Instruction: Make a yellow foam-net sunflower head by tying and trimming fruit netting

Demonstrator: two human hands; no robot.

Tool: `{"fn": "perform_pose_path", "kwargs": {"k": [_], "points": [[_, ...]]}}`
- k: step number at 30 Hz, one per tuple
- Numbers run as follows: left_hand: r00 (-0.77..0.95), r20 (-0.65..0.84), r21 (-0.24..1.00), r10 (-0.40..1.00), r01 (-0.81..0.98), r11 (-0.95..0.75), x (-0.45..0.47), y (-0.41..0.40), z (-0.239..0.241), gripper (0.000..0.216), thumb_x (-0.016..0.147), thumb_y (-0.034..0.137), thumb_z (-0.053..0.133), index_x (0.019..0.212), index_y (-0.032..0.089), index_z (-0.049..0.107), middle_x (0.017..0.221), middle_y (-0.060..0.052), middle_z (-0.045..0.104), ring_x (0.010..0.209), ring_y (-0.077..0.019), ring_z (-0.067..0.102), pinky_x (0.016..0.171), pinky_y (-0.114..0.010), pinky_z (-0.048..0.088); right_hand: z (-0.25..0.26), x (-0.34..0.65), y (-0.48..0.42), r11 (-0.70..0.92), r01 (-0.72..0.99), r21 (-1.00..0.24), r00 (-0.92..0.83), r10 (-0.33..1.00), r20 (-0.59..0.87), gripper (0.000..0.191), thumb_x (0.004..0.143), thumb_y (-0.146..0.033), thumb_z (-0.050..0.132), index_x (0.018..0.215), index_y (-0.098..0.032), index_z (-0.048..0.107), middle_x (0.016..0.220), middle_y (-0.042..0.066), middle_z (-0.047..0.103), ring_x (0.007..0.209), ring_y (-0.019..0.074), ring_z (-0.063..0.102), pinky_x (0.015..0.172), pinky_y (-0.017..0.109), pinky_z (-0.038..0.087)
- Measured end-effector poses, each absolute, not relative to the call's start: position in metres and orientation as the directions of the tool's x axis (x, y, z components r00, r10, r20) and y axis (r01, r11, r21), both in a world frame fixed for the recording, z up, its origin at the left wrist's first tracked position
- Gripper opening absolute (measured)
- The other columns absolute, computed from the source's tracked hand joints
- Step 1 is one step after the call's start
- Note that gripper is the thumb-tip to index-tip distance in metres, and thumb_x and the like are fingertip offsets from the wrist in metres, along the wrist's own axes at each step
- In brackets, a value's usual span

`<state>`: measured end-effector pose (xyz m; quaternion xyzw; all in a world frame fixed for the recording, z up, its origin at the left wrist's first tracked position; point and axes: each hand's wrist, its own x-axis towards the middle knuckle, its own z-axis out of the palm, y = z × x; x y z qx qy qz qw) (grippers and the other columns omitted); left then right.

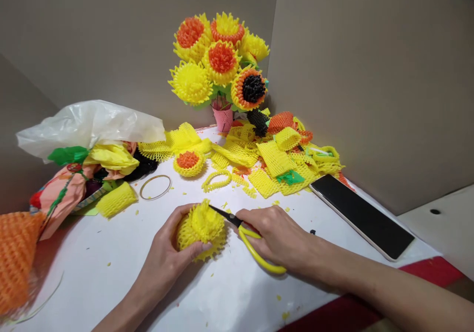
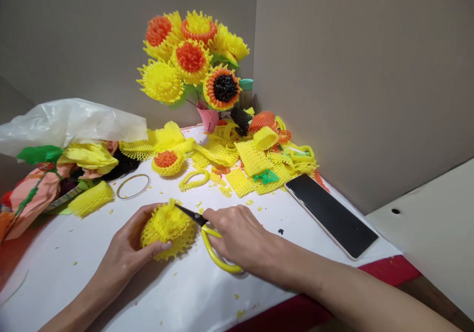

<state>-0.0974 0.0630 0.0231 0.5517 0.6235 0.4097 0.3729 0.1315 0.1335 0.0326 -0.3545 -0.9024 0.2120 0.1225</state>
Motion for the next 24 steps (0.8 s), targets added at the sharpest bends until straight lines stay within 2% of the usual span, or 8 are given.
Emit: {"fn": "perform_pose_path", "kwargs": {"k": [4, 7, 9, 12, 15, 19, 24], "points": [[-0.085, 0.02, 0.945, 0.996, 0.328, 0.009, -0.1, 0.062, 0.022, 0.056, 0.075, 0.034, 0.08, 0.125, 0.029, 0.055, 0.131, 0.0, 0.058, 0.124, -0.0245, 0.05, 0.103, -0.028, 0.04, 0.03, 0.132, 0.141, 0.633, 0.564, -0.53, -0.697, 0.709, 0.104, 0.012, 0.093, -0.03, 0.059, 0.093, -0.019, 0.065, 0.075, 0.002, 0.07, 0.059, 0.0126, 0.054, 0.056, 0.023, 0.031], [-0.08, 0.015, 0.972, 0.997, 0.236, 0.004, -0.102, 0.063, 0.021, 0.058, 0.075, 0.033, 0.081, 0.127, 0.03, 0.056, 0.14, -0.001, 0.054, 0.132, -0.0259, 0.046, 0.106, -0.029, 0.04, 0.033, 0.133, 0.143, 0.62, 0.536, -0.574, -0.66, 0.731, 0.173, 0.016, 0.089, -0.034, 0.064, 0.092, -0.019, 0.065, 0.071, 0.0, 0.066, 0.058, 0.0117, 0.05, 0.056, 0.023, 0.03], [-0.097, 0.003, 0.985, 0.995, 0.175, 0.014, -0.104, 0.064, 0.021, 0.058, 0.073, 0.033, 0.082, 0.125, 0.029, 0.057, 0.138, -0.001, 0.056, 0.129, -0.026, 0.05, 0.103, -0.029, 0.044, 0.037, 0.135, 0.142, 0.63, 0.523, -0.573, -0.637, 0.736, 0.228, 0.02, 0.085, -0.037, 0.069, 0.092, -0.019, 0.064, 0.069, -0.002, 0.063, 0.056, 0.0111, 0.046, 0.055, 0.024, 0.028], [-0.141, -0.01, 0.994, 0.99, 0.102, 0.025, -0.106, 0.064, 0.021, 0.058, 0.071, 0.032, 0.085, 0.122, 0.029, 0.058, 0.132, -0.001, 0.061, 0.122, -0.0241, 0.056, 0.095, -0.025, 0.05, 0.04, 0.137, 0.14, 0.662, 0.522, -0.538, -0.641, 0.721, 0.265, 0.026, 0.082, -0.04, 0.073, 0.095, -0.019, 0.064, 0.069, -0.003, 0.058, 0.056, 0.0114, 0.043, 0.056, 0.024, 0.028], [-0.188, 0.018, 0.995, 0.982, 0.103, 0.001, -0.106, 0.064, 0.022, 0.058, 0.069, 0.031, 0.087, 0.12, 0.029, 0.06, 0.128, 0.001, 0.063, 0.12, -0.0214, 0.058, 0.092, -0.02, 0.051, 0.039, 0.137, 0.137, 0.683, 0.536, -0.495, -0.664, 0.704, 0.252, 0.031, 0.081, -0.044, 0.073, 0.098, -0.021, 0.064, 0.073, -0.002, 0.06, 0.061, 0.0133, 0.048, 0.059, 0.025, 0.029], [-0.218, 0.038, 0.992, 0.975, 0.125, -0.011, -0.105, 0.063, 0.021, 0.059, 0.067, 0.03, 0.087, 0.12, 0.03, 0.06, 0.129, 0.001, 0.063, 0.12, -0.0203, 0.057, 0.093, -0.019, 0.05, 0.037, 0.136, 0.135, 0.701, 0.551, -0.452, -0.701, 0.683, 0.205, 0.032, 0.081, -0.047, 0.072, 0.099, -0.022, 0.063, 0.078, -0.001, 0.064, 0.068, 0.0161, 0.054, 0.059, 0.026, 0.028], [-0.175, 0.038, 0.988, 0.984, 0.157, -0.01, -0.105, 0.063, 0.021, 0.059, 0.069, 0.03, 0.086, 0.122, 0.029, 0.06, 0.133, 0.0, 0.061, 0.124, -0.0227, 0.054, 0.098, -0.024, 0.048, 0.037, 0.135, 0.134, 0.721, 0.585, -0.371, -0.718, 0.673, 0.177, 0.03, 0.085, -0.048, 0.067, 0.1, -0.022, 0.062, 0.082, 0.002, 0.066, 0.07, 0.0176, 0.057, 0.057, 0.028, 0.022]]}}
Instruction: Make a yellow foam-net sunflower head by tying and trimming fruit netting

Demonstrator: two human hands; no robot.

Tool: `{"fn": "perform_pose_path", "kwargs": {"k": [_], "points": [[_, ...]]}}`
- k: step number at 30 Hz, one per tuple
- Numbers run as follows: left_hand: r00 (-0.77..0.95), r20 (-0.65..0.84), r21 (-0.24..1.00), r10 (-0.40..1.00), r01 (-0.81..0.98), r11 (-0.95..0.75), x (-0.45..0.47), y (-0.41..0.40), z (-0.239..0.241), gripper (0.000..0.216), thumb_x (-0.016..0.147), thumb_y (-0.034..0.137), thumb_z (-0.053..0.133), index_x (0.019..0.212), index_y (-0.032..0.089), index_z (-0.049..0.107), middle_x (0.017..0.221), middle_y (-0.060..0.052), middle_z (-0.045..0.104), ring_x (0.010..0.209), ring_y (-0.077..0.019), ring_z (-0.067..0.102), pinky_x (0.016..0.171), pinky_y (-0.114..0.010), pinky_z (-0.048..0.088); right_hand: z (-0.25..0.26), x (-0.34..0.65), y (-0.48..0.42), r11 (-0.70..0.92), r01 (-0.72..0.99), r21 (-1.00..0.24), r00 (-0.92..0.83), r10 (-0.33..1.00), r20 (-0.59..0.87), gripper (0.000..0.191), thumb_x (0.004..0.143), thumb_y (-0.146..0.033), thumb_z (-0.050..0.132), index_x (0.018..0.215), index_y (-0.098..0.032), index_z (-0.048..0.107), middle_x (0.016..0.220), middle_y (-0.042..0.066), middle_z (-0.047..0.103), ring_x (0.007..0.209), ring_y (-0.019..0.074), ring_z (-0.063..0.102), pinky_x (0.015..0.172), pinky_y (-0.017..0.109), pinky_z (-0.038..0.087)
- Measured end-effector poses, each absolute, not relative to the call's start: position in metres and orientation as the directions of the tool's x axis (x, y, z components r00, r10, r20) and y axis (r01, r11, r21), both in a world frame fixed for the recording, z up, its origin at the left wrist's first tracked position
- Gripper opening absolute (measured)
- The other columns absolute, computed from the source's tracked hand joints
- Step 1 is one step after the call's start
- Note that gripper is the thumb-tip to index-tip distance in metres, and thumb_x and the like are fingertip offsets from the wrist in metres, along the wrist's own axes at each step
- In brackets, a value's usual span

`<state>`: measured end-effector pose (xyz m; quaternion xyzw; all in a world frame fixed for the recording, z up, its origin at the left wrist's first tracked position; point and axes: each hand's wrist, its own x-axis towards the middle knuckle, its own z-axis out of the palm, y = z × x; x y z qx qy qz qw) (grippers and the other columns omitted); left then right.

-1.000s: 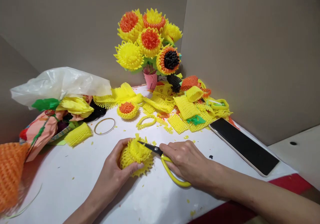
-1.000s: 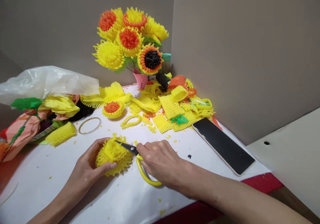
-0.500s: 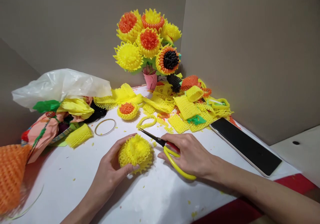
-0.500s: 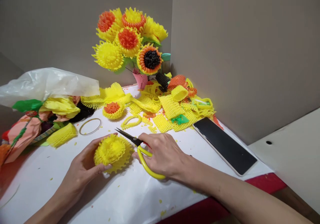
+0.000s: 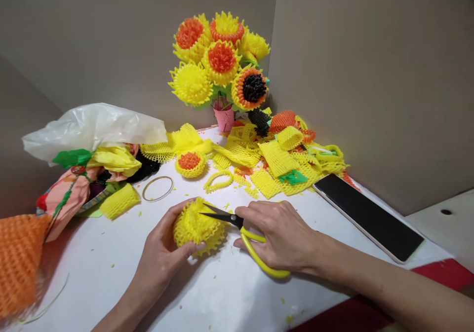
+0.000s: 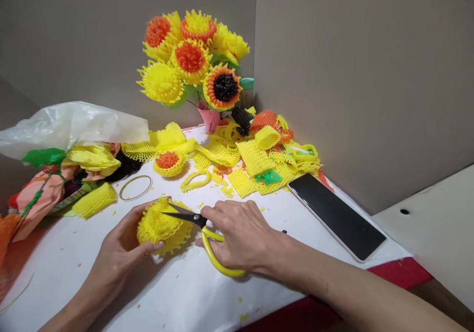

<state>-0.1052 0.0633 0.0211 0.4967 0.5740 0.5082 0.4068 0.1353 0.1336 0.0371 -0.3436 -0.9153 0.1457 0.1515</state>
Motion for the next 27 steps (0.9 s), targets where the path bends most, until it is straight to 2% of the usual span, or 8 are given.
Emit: {"fn": "perform_pose_path", "kwargs": {"k": [3, 7, 12, 21, 27], "points": [[-0.119, 0.028, 0.985, 0.993, 0.175, -0.007, -0.104, 0.064, 0.023, 0.058, 0.07, 0.031, 0.084, 0.123, 0.029, 0.061, 0.133, -0.001, 0.06, 0.123, -0.0242, 0.055, 0.1, -0.026, 0.048, 0.035, 0.136, 0.133, 0.742, 0.592, -0.315, -0.724, 0.661, 0.197, 0.028, 0.087, -0.047, 0.063, 0.1, -0.022, 0.061, 0.083, 0.003, 0.066, 0.071, 0.018, 0.057, 0.055, 0.029, 0.018], [-0.075, 0.018, 0.984, 0.997, 0.18, -0.005, -0.102, 0.064, 0.024, 0.057, 0.068, 0.031, 0.086, 0.122, 0.03, 0.064, 0.13, -0.001, 0.063, 0.119, -0.0253, 0.058, 0.1, -0.029, 0.049, 0.033, 0.137, 0.134, 0.774, 0.584, -0.243, -0.742, 0.631, 0.227, 0.016, 0.087, -0.03, 0.06, 0.101, -0.022, 0.06, 0.084, 0.002, 0.065, 0.07, 0.0171, 0.056, 0.055, 0.03, 0.017], [-0.068, -0.051, 0.988, 0.996, 0.141, 0.06, -0.104, 0.064, 0.024, 0.056, 0.067, 0.031, 0.087, 0.119, 0.027, 0.066, 0.125, -0.003, 0.067, 0.117, -0.0288, 0.061, 0.098, -0.032, 0.051, 0.035, 0.138, 0.136, 0.79, 0.575, -0.211, -0.77, 0.61, 0.188, 0.017, 0.084, -0.014, 0.057, 0.1, -0.021, 0.059, 0.085, 0.002, 0.066, 0.072, 0.0165, 0.056, 0.057, 0.031, 0.02], [-0.046, -0.174, 0.984, 0.984, 0.04, 0.176, -0.103, 0.063, 0.029, 0.059, 0.066, 0.035, 0.087, 0.12, 0.021, 0.067, 0.122, -0.007, 0.07, 0.113, -0.0322, 0.064, 0.093, -0.033, 0.053, 0.034, 0.139, 0.137, 0.794, 0.57, -0.211, -0.785, 0.602, 0.143, 0.013, 0.087, -0.013, 0.056, 0.097, -0.02, 0.061, 0.083, 0.001, 0.068, 0.07, 0.0162, 0.058, 0.056, 0.032, 0.018], [-0.077, -0.187, 0.982, 0.979, -0.001, 0.187, -0.097, 0.062, 0.034, 0.059, 0.067, 0.039, 0.086, 0.119, 0.02, 0.066, 0.122, -0.007, 0.069, 0.112, -0.0298, 0.063, 0.089, -0.028, 0.052, 0.035, 0.14, 0.136, 0.796, 0.559, -0.232, -0.791, 0.596, 0.137, 0.012, 0.086, -0.012, 0.056, 0.094, -0.019, 0.062, 0.082, 0.002, 0.07, 0.066, 0.0165, 0.058, 0.056, 0.031, 0.019]]}}
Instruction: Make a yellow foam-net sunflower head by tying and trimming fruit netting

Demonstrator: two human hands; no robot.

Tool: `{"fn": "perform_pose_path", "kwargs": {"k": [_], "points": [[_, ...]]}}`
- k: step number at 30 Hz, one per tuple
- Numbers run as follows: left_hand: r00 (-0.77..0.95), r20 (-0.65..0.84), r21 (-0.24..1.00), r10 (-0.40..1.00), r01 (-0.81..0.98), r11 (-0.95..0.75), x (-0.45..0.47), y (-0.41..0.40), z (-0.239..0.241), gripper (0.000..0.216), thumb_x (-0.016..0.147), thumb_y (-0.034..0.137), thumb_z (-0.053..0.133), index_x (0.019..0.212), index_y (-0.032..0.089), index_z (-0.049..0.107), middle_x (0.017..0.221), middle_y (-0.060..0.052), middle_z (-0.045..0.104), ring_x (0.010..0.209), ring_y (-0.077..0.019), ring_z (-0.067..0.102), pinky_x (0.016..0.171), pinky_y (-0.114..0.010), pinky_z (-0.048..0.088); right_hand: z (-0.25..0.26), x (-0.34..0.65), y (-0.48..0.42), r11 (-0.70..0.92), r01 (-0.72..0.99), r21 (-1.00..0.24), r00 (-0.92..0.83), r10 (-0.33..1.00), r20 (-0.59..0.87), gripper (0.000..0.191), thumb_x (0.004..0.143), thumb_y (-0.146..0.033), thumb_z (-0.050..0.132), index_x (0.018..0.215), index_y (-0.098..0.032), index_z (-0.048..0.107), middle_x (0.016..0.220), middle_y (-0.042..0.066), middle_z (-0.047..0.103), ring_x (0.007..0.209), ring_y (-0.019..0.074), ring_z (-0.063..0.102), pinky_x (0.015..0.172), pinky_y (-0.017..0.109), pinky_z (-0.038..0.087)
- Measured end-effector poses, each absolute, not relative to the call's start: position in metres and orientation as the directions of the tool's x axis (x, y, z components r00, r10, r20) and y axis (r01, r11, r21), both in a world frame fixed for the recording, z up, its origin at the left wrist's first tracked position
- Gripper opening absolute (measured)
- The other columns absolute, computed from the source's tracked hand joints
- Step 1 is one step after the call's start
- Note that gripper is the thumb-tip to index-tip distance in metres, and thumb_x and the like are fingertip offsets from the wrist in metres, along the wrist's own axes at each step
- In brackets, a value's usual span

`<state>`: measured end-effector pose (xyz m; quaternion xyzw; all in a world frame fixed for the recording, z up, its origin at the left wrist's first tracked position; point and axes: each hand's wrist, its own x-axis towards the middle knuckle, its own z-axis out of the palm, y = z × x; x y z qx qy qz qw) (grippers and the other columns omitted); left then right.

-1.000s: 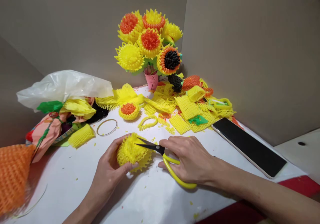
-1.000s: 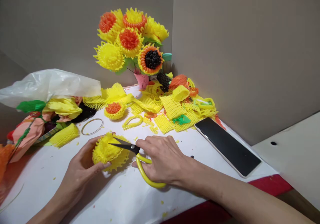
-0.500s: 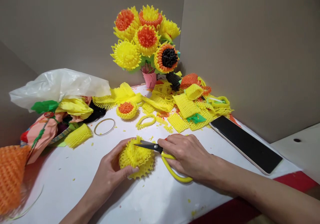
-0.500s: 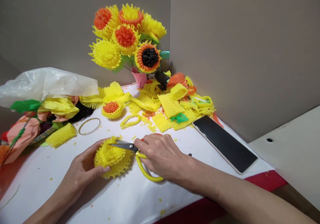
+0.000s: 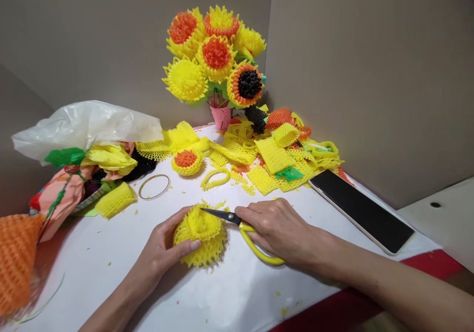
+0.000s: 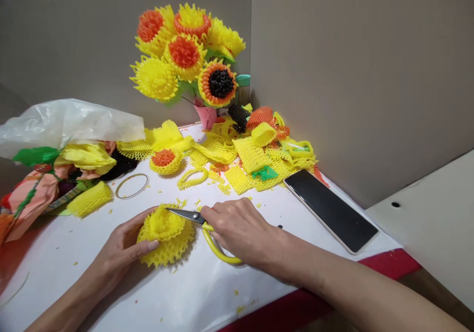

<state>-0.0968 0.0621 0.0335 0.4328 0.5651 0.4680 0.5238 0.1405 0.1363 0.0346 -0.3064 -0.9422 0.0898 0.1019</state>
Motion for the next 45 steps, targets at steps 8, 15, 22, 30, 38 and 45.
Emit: {"fn": "perform_pose_path", "kwargs": {"k": [8, 15, 22, 30, 38, 45], "points": [[-0.094, -0.153, 0.988, 0.984, -0.027, 0.151, -0.097, 0.063, 0.037, 0.052, 0.07, 0.038, 0.082, 0.116, 0.024, 0.061, 0.108, -0.005, 0.071, 0.094, -0.0255, 0.067, 0.076, -0.027, 0.053, 0.036, 0.136, 0.145, 0.637, 0.563, -0.527, -0.715, 0.695, 0.076, 0.007, 0.086, -0.022, 0.063, 0.087, -0.019, 0.07, 0.07, 0.001, 0.068, 0.06, 0.0132, 0.055, 0.056, 0.025, 0.027], [-0.146, -0.186, 0.969, 0.972, -0.191, 0.157, -0.1, 0.058, 0.044, 0.056, 0.067, 0.04, 0.082, 0.117, 0.019, 0.069, 0.127, -0.009, 0.067, 0.118, -0.0366, 0.059, 0.088, -0.032, 0.051, 0.043, 0.136, 0.151, 0.535, 0.572, -0.622, -0.65, 0.758, 0.054, 0.032, 0.077, -0.044, 0.077, 0.099, -0.022, 0.068, 0.072, -0.004, 0.061, 0.061, 0.0125, 0.048, 0.058, 0.023, 0.03], [-0.056, -0.268, 0.888, 0.962, -0.401, 0.224, -0.118, 0.057, 0.037, 0.047, 0.066, 0.033, 0.08, 0.111, 0.027, 0.068, 0.102, -0.005, 0.075, 0.093, -0.0295, 0.071, 0.066, -0.028, 0.056, 0.046, 0.139, 0.15, 0.586, 0.494, -0.642, -0.72, 0.69, 0.074, 0.041, 0.077, -0.051, 0.077, 0.103, -0.023, 0.065, 0.069, -0.006, 0.054, 0.06, 0.0117, 0.045, 0.058, 0.023, 0.031], [0.1, -0.238, 0.884, 0.966, -0.39, 0.258, -0.123, 0.06, 0.036, 0.054, 0.067, 0.038, 0.071, 0.117, 0.017, 0.069, 0.112, -0.013, 0.072, 0.101, -0.0355, 0.068, 0.084, -0.038, 0.056, 0.047, 0.137, 0.142, 0.661, 0.457, -0.594, -0.773, 0.626, 0.101, 0.047, 0.074, -0.055, 0.079, 0.104, -0.022, 0.063, 0.077, -0.003, 0.059, 0.067, 0.0139, 0.051, 0.064, 0.025, 0.034], [0.238, -0.209, 0.87, 0.948, -0.397, 0.292, -0.116, 0.061, 0.037, 0.051, 0.071, 0.04, 0.066, 0.116, 0.016, 0.071, 0.113, -0.013, 0.073, 0.099, -0.0329, 0.068, 0.085, -0.035, 0.055, 0.038, 0.138, 0.138, 0.741, 0.432, -0.514, -0.811, 0.569, 0.138, 0.046, 0.08, -0.055, 0.073, 0.111, -0.023, 0.063, 0.093, 0.003, 0.068, 0.082, 0.0204, 0.062, 0.068, 0.028, 0.038], [0.245, -0.233, 0.864, 0.941, -0.393, 0.316, -0.112, 0.061, 0.042, 0.045, 0.071, 0.038, 0.065, 0.109, 0.016, 0.076, 0.1, -0.011, 0.075, 0.089, -0.0288, 0.069, 0.082, -0.033, 0.056, 0.031, 0.139, 0.138, 0.793, 0.374, -0.481, -0.833, 0.516, 0.203, 0.033, 0.088, -0.045, 0.067, 0.111, -0.02, 0.065, 0.089, 0.003, 0.068, 0.079, 0.0182, 0.063, 0.063, 0.026, 0.036]]}}
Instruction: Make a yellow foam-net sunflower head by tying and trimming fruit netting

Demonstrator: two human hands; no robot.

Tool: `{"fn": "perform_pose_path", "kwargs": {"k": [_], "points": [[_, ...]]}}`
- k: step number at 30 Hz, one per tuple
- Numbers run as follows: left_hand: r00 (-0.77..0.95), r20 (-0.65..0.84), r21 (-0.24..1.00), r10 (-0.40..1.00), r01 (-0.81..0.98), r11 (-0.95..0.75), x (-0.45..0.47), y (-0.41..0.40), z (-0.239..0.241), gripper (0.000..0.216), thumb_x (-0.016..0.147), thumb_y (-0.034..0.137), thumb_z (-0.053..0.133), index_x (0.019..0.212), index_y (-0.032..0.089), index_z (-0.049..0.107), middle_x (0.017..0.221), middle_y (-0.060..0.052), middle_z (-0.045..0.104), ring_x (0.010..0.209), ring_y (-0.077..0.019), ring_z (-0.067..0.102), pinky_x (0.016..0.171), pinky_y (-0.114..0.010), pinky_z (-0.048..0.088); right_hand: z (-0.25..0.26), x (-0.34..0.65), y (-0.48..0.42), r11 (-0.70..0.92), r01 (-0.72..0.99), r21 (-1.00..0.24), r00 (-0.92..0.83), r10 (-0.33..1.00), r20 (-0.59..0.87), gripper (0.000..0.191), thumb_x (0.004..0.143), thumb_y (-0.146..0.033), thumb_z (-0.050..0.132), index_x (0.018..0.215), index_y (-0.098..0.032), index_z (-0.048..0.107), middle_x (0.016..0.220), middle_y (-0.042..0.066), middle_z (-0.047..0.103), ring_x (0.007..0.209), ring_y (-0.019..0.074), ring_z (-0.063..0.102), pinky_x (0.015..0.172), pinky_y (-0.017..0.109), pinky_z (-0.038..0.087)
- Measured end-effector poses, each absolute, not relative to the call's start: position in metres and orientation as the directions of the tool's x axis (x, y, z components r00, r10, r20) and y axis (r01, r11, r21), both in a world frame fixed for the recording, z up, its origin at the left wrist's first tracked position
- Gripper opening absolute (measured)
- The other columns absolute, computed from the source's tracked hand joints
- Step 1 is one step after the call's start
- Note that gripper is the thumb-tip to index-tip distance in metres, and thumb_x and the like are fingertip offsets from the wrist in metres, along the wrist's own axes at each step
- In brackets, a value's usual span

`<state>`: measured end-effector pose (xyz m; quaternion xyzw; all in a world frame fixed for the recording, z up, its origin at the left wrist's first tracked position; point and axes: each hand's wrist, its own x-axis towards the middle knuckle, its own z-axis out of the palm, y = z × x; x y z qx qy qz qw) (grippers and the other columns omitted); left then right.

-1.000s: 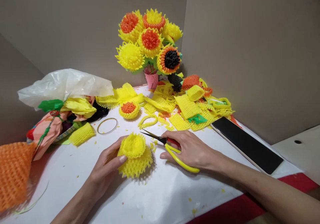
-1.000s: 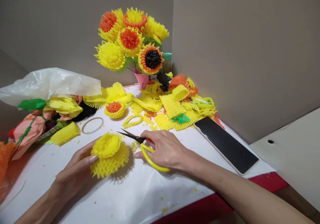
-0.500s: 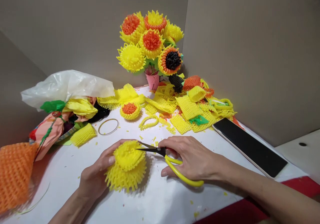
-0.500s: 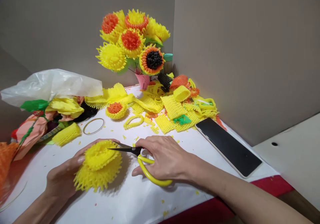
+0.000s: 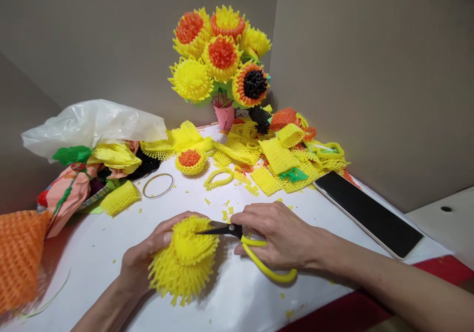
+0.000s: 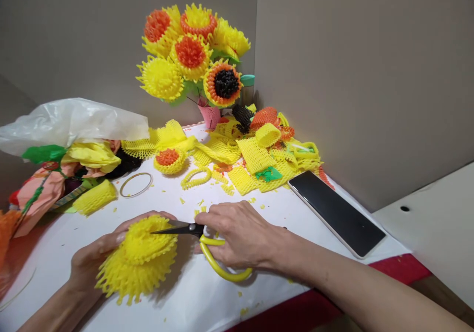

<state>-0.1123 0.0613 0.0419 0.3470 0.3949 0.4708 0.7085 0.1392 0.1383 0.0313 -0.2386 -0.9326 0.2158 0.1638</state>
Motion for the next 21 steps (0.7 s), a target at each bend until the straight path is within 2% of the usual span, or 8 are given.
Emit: {"fn": "perform_pose_path", "kwargs": {"k": [8, 15, 21], "points": [[0.29, -0.207, 0.854, 0.934, -0.412, 0.317, -0.114, 0.06, 0.04, 0.047, 0.071, 0.038, 0.064, 0.111, 0.015, 0.075, 0.103, -0.012, 0.075, 0.091, -0.0272, 0.07, 0.081, -0.03, 0.056, 0.03, 0.137, 0.14, 0.839, 0.323, -0.438, -0.841, 0.467, 0.274, 0.013, 0.09, -0.028, 0.062, 0.097, -0.018, 0.066, 0.075, 0.0, 0.063, 0.067, 0.014, 0.055, 0.058, 0.024, 0.033], [0.27, -0.186, 0.852, 0.945, -0.435, 0.292, -0.117, 0.058, 0.034, 0.048, 0.069, 0.035, 0.067, 0.111, 0.013, 0.074, 0.108, -0.011, 0.074, 0.098, -0.0281, 0.068, 0.087, -0.03, 0.056, 0.027, 0.138, 0.139, 0.863, 0.289, -0.414, -0.836, 0.438, 0.331, 0.008, 0.085, -0.018, 0.06, 0.09, -0.017, 0.066, 0.069, -0.001, 0.062, 0.062, 0.0135, 0.053, 0.055, 0.026, 0.03], [0.281, -0.176, 0.828, 0.943, -0.476, 0.297, -0.119, 0.059, 0.029, 0.046, 0.075, 0.035, 0.064, 0.115, 0.015, 0.073, 0.117, -0.01, 0.074, 0.103, -0.0272, 0.069, 0.088, -0.03, 0.056, 0.028, 0.139, 0.139, 0.879, 0.279, -0.386, -0.821, 0.427, 0.38, 0.011, 0.077, -0.011, 0.06, 0.085, -0.017, 0.065, 0.066, -0.001, 0.062, 0.057, 0.0129, 0.051, 0.052, 0.027, 0.025]]}}
